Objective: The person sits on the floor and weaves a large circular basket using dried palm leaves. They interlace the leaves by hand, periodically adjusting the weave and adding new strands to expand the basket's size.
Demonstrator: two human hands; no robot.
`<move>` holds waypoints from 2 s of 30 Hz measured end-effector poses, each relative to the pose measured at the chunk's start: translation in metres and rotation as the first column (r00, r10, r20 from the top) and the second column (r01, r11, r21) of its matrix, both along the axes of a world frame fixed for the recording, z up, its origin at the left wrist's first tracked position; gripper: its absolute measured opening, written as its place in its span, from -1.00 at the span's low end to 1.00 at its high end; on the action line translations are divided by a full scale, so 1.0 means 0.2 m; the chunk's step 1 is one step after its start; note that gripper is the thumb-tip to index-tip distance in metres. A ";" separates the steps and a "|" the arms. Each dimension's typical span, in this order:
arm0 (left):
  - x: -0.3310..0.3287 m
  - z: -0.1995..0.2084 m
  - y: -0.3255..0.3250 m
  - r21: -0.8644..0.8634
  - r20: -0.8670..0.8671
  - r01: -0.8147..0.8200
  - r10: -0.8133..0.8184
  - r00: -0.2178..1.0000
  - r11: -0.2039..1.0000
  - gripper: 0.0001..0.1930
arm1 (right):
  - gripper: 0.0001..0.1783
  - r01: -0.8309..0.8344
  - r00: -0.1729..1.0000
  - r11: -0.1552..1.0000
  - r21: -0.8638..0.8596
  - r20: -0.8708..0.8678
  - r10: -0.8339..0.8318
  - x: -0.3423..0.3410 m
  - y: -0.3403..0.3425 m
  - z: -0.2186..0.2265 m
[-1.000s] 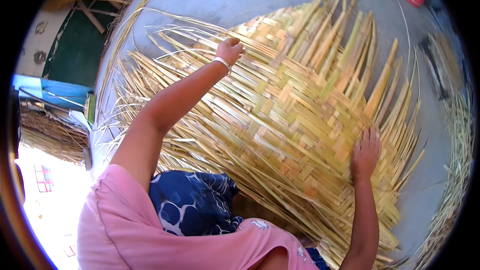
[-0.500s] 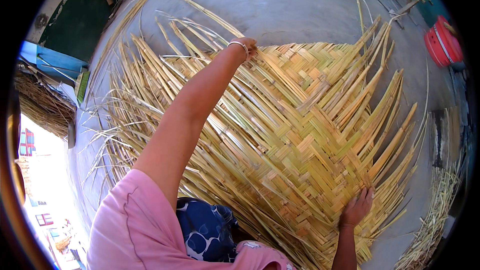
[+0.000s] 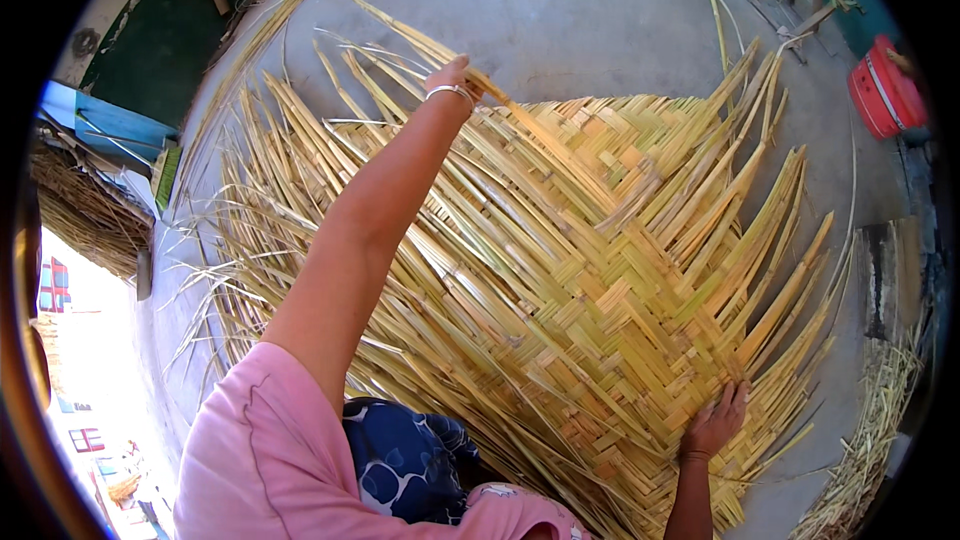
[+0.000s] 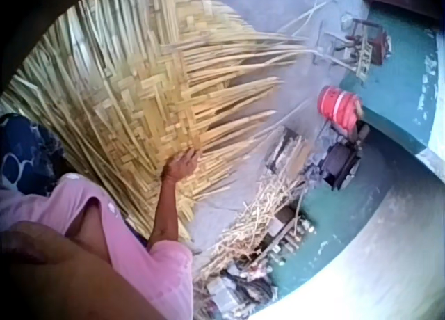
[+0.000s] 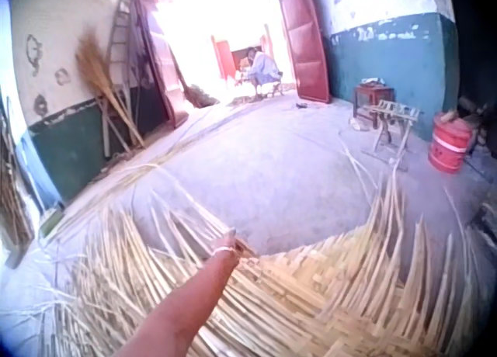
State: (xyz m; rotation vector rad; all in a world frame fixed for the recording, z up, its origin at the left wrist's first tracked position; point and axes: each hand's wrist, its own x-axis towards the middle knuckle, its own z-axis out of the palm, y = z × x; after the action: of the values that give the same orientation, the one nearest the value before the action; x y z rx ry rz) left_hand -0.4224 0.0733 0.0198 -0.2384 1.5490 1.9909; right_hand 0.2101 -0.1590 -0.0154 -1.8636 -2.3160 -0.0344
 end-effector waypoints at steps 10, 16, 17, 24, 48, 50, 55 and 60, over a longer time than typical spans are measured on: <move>-0.37 0.76 -0.25 0.344 -0.194 0.193 -0.131 0.972 0.919 -0.80 | -0.42 0.045 0.998 0.998 -0.044 0.047 -0.043 0.02 -0.02 -0.01; -0.45 1.21 -0.43 0.451 -0.256 0.142 -0.024 0.966 0.881 -0.73 | -0.42 0.124 0.992 0.987 -0.102 0.031 -0.122 -0.01 -0.02 0.01; -0.45 1.26 -0.44 0.473 -0.256 0.119 0.007 0.967 0.873 -0.72 | -0.42 0.148 0.989 0.982 -0.113 0.026 -0.147 -0.02 -0.02 0.03; -0.38 1.59 -0.59 0.572 -0.214 0.083 0.051 0.975 0.816 -0.77 | -0.49 0.215 0.968 0.947 -0.238 -0.076 -0.239 -0.12 0.04 0.12; 1.65 1.18 -1.10 -0.696 -0.704 0.638 -0.488 -0.516 0.330 -0.86 | -0.66 -0.215 -0.739 0.950 0.227 -0.674 -0.006 -0.73 0.02 1.47; 1.69 1.17 -1.08 -0.670 -0.727 0.663 -0.472 -0.498 0.334 -0.86 | -0.66 -0.152 -0.646 0.955 0.256 -0.757 0.100 -0.76 -0.03 1.48; 1.70 1.04 -1.02 -0.514 -0.830 0.803 -0.413 -0.375 0.303 -0.84 | -0.64 -0.166 -0.308 0.923 0.347 -0.908 0.285 -0.89 -0.16 1.47; 1.65 1.15 -1.13 -0.323 -0.731 0.946 -0.635 -0.250 -0.001 -0.82 | -0.67 -0.077 -0.610 0.950 0.302 -0.768 0.195 -0.77 -0.09 1.58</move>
State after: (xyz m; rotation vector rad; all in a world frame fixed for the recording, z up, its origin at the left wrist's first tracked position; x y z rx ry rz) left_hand -0.0916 -0.1521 0.2494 1.7289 0.9214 0.9352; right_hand 0.0559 -0.1773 0.3014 -0.3556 -0.7953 1.1695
